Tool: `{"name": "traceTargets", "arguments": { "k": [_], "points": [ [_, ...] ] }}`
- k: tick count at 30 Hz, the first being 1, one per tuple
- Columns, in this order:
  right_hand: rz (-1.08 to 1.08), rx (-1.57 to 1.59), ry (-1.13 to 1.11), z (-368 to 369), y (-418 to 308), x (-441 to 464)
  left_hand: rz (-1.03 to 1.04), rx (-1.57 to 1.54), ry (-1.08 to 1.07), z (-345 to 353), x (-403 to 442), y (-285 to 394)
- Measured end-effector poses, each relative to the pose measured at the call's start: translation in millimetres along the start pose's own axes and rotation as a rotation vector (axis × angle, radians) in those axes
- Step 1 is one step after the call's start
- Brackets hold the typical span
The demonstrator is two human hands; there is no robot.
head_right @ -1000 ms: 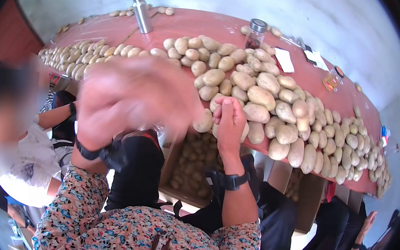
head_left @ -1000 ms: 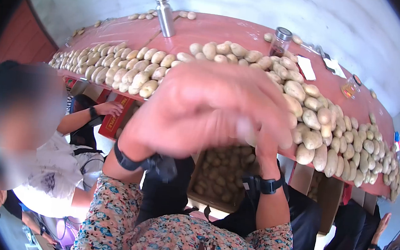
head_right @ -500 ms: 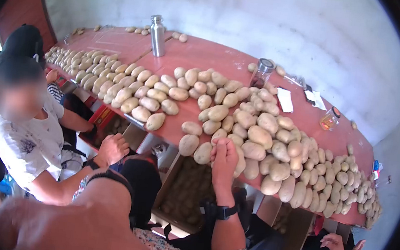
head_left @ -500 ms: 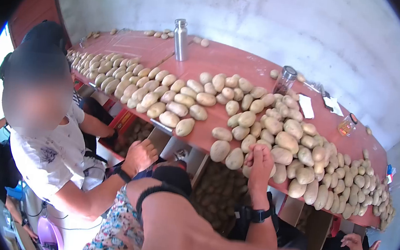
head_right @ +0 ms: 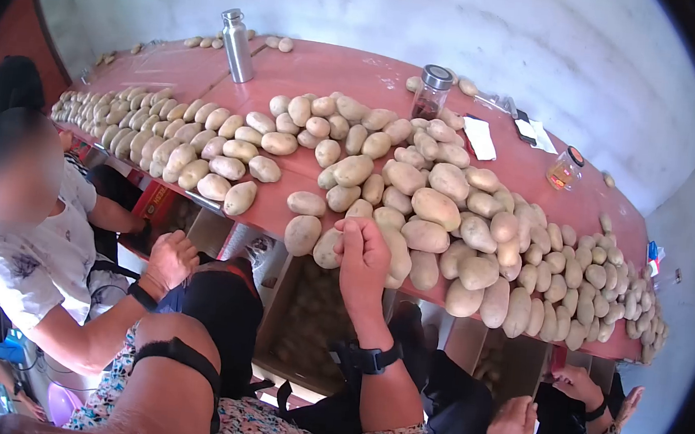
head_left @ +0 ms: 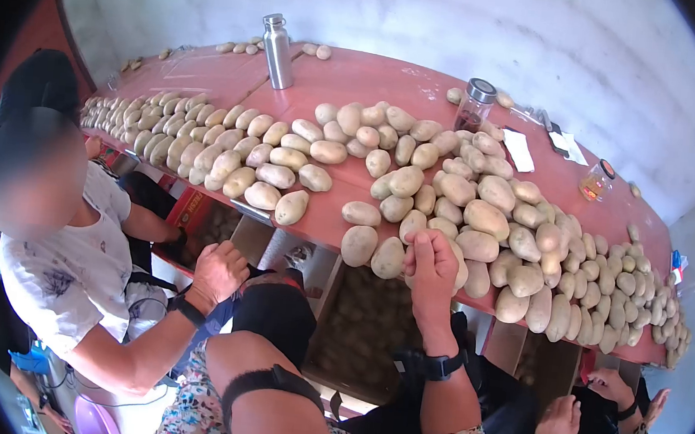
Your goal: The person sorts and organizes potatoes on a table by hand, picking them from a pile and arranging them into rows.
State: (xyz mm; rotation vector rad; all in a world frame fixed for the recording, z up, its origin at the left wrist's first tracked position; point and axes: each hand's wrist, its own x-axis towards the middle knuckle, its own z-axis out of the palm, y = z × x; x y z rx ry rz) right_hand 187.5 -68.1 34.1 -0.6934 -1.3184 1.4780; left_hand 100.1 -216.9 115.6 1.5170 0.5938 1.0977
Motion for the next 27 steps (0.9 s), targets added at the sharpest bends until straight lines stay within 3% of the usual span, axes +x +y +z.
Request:
{"name": "traceTargets", "arguments": {
  "k": [14,17,20,21,24,25,27],
  "points": [
    [-0.008,-0.022,-0.03,3.4,2.6,1.2,-0.221,-0.124,0.136,-7.7,-47.3,-13.7],
    [0.007,-0.024,-0.025,4.3,2.5,1.9,-0.367,-0.373,0.577,-49.9,-98.5,-27.8],
    [0.023,-0.075,-0.031,4.1,5.4,-3.2,-0.208,-0.744,1.088,-141.3,-157.4,-63.4],
    [0.005,-0.095,-0.033,4.0,5.7,2.2,-0.134,-0.801,1.011,-169.8,-170.6,-78.0],
    [-0.062,-0.271,0.018,3.5,0.3,5.1,0.097,-0.886,0.371,-235.9,-223.5,-137.5],
    [0.017,-0.215,-0.042,-1.2,1.8,-7.6,0.071,-0.909,0.623,-189.7,-238.9,-139.2],
    [0.012,-0.044,-0.047,3.0,-1.6,2.9,-0.006,-0.826,0.95,-165.9,-168.8,-86.3]
  ]
}}
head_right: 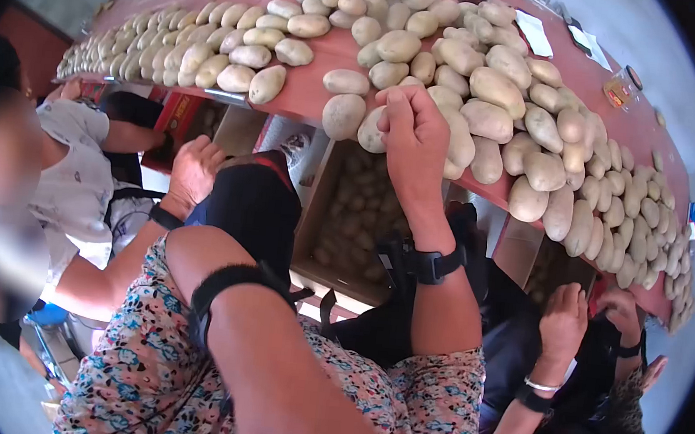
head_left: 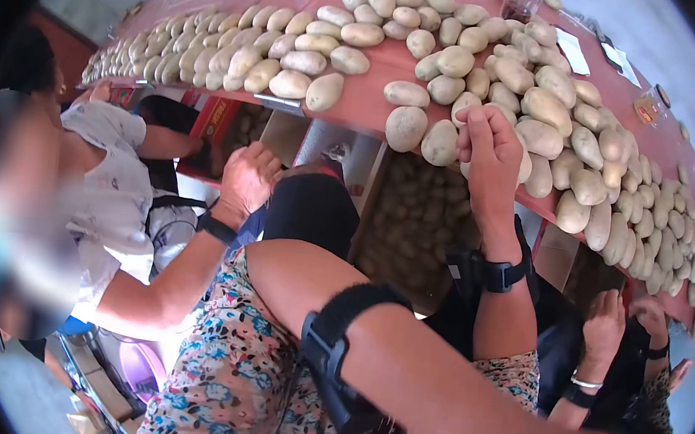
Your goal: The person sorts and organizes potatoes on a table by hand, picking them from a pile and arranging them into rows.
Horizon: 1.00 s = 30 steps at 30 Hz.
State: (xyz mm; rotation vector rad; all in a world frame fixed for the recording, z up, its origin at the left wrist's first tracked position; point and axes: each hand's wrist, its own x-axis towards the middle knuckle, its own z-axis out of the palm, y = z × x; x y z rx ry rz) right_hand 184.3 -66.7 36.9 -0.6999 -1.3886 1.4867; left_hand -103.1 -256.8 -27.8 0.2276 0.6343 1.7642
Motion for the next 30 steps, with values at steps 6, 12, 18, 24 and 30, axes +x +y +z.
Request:
{"name": "traceTargets", "arguments": {
  "k": [6,12,18,24,30],
  "points": [
    [0.226,0.106,0.116,-7.5,-3.1,8.7,0.215,1.097,-0.838,314.1,12.0,-105.1],
    [-0.077,0.174,0.152,-13.7,-5.2,2.4,0.734,1.662,-0.153,201.8,180.6,-70.2],
    [-0.046,0.182,0.231,-26.9,-12.4,5.4,0.671,1.882,-0.118,169.4,207.1,-108.7],
    [-0.044,0.163,0.208,-23.9,-10.2,7.0,0.72,2.186,-0.074,170.3,206.3,-127.9],
    [-0.068,0.137,0.222,-21.4,-8.7,10.1,0.358,1.763,-0.21,158.4,218.7,-93.9]
  ]
}}
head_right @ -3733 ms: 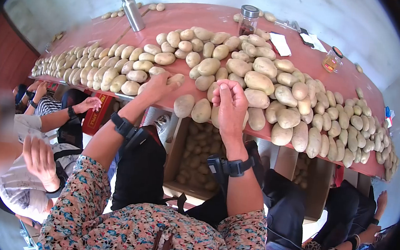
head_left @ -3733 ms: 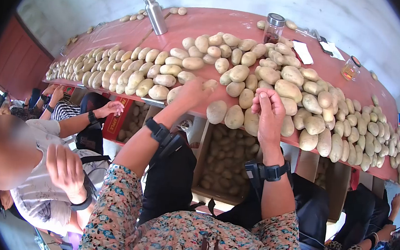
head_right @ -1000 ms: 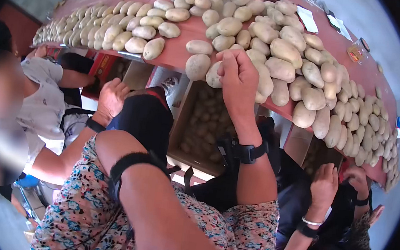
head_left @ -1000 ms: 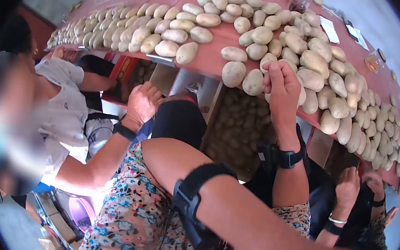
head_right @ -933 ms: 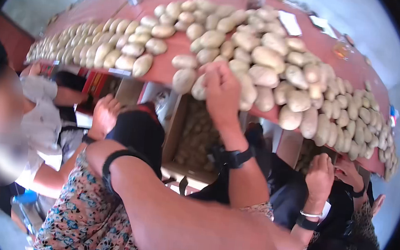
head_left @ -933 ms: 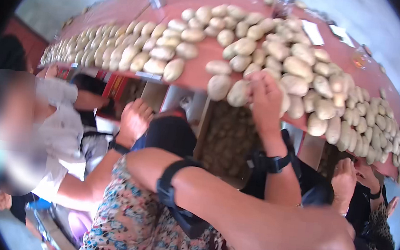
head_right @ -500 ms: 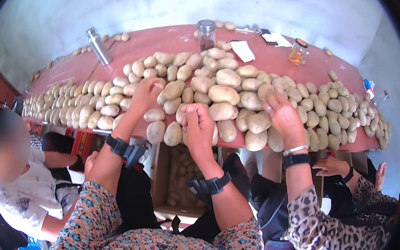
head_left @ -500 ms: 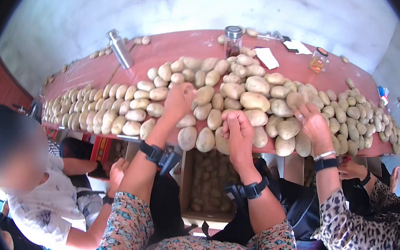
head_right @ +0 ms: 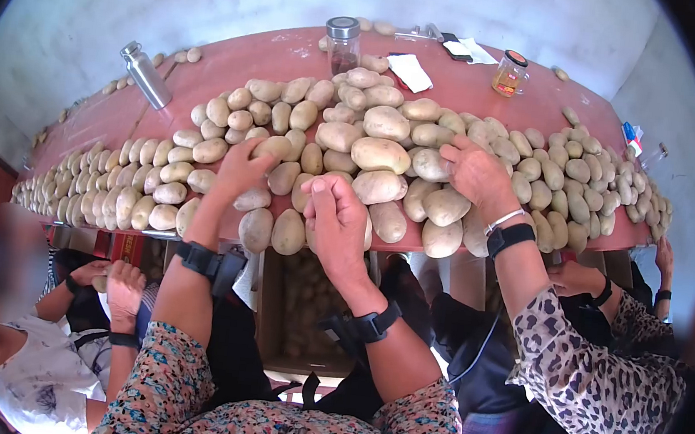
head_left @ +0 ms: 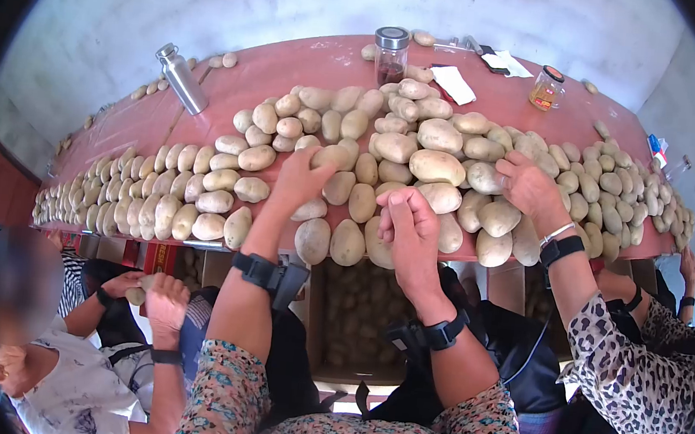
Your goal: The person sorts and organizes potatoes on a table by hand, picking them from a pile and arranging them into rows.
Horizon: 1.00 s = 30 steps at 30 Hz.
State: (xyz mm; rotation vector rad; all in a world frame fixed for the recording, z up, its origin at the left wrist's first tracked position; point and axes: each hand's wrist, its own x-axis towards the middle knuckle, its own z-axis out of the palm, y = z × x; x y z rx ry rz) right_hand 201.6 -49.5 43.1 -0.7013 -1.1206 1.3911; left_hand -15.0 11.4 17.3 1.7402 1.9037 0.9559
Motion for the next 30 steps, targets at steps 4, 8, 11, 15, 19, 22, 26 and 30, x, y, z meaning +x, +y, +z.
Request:
{"name": "traceTargets", "arguments": {
  "k": [4,8,11,15,19,22,26,30],
  "points": [
    [-0.003,-0.011,0.001,-0.1,6.9,0.4,-0.163,-0.433,-0.212,-42.6,-28.5,23.1],
    [-0.015,-0.011,-0.006,1.4,14.7,0.3,0.039,-0.315,-0.292,-42.8,-39.3,17.6],
    [-0.004,-0.027,-0.003,3.0,14.9,-1.0,0.216,-0.101,-0.213,-39.1,-45.4,21.5],
    [0.002,-0.045,-0.005,2.7,17.3,0.6,0.228,-0.128,-0.348,-41.4,-45.8,22.5],
    [-0.015,-0.097,-0.008,5.1,19.7,-0.1,0.206,-0.171,-0.376,-46.3,-51.0,33.0],
    [-0.028,-0.082,-0.011,9.0,20.3,-1.3,0.149,-0.35,-0.259,-52.6,-45.9,18.2],
    [-0.005,-0.082,-0.042,14.3,19.2,-2.2,-0.014,-0.436,-0.02,-72.4,-54.6,13.9],
    [-0.049,-0.125,-0.094,22.9,17.3,-5.1,0.006,-0.093,0.244,-61.8,-89.8,-8.8]
  ]
}}
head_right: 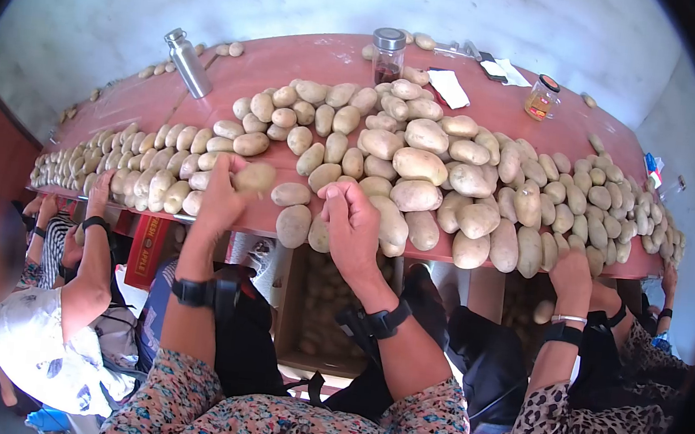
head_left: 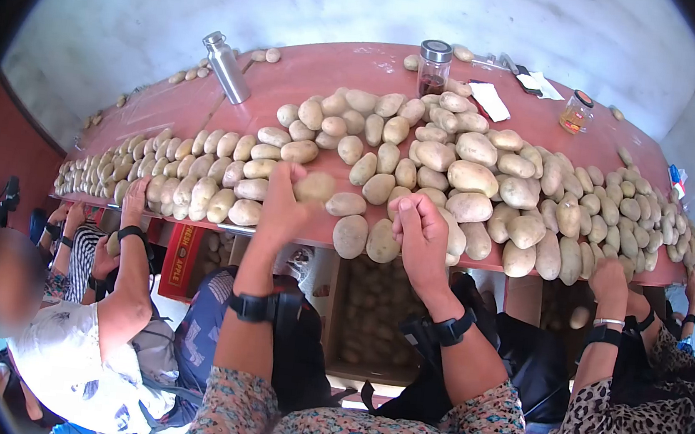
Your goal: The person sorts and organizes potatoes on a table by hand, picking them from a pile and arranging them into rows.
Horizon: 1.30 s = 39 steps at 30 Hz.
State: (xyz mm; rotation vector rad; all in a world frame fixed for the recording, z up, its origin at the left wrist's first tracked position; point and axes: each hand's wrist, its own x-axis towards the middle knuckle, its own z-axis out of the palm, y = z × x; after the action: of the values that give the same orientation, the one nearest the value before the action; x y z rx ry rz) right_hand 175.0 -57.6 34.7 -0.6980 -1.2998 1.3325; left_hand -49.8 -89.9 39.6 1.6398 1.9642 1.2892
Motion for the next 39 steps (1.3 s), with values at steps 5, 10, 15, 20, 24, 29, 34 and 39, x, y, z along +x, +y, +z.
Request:
{"name": "traceTargets", "arguments": {
  "k": [5,10,15,20,24,29,34,39],
  "points": [
    [-0.022,-0.036,-0.029,2.5,2.8,-6.0,-0.141,0.545,-0.174,6.8,-30.9,3.6],
    [-0.058,-0.08,-0.047,1.2,6.5,-5.9,-0.142,0.696,-0.335,9.8,-27.4,9.0],
    [-0.061,-0.137,-0.053,1.2,6.9,-7.0,-0.166,0.611,-0.32,9.1,-26.4,8.8],
    [-0.042,-0.134,-0.058,3.3,1.6,-6.7,-0.126,0.45,-0.297,2.5,-26.3,0.6],
    [-0.022,-0.158,-0.075,5.5,3.4,-7.2,-0.111,0.374,-0.092,-1.1,-21.7,-13.2],
    [-0.054,-0.212,-0.074,6.7,4.0,-7.8,-0.102,0.724,0.107,-10.0,-20.9,-13.6],
    [-0.039,-0.228,-0.099,9.5,4.3,-9.0,-0.137,0.904,-0.001,-6.6,-18.0,-28.4],
    [-0.089,-0.233,-0.107,5.4,6.5,-10.5,-0.254,0.93,0.067,-6.1,-16.6,-17.5]
  ]
}}
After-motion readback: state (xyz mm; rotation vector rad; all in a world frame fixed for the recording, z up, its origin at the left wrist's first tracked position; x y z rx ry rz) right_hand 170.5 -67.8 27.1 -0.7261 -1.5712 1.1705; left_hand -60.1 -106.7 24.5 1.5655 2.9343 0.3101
